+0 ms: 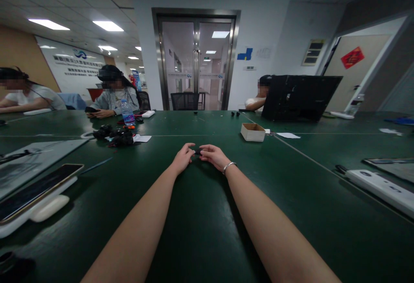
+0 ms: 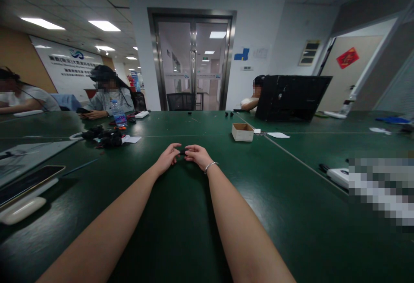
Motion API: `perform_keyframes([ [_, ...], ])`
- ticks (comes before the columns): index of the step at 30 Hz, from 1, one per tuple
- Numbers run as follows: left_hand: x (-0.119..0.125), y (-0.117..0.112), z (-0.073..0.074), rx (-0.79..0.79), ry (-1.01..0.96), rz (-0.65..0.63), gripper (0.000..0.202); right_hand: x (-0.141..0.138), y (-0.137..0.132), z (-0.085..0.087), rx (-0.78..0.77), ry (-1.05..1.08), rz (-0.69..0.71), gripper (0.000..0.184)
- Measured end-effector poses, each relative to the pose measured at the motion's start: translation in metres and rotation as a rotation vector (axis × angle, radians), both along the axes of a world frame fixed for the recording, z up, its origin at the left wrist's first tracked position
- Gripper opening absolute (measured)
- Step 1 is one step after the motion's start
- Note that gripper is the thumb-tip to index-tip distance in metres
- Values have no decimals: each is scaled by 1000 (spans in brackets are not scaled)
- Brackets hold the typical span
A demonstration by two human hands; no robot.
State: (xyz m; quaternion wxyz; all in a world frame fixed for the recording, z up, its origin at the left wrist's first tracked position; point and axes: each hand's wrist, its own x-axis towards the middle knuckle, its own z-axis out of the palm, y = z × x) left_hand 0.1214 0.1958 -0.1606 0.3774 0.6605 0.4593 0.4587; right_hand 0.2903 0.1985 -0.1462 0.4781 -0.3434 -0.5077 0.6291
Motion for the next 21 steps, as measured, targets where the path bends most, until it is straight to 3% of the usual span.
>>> perform_keyframes([
  [21,2,-1,2,-22,12,-10,33,1,-1,3,-30,-13,-8,22],
])
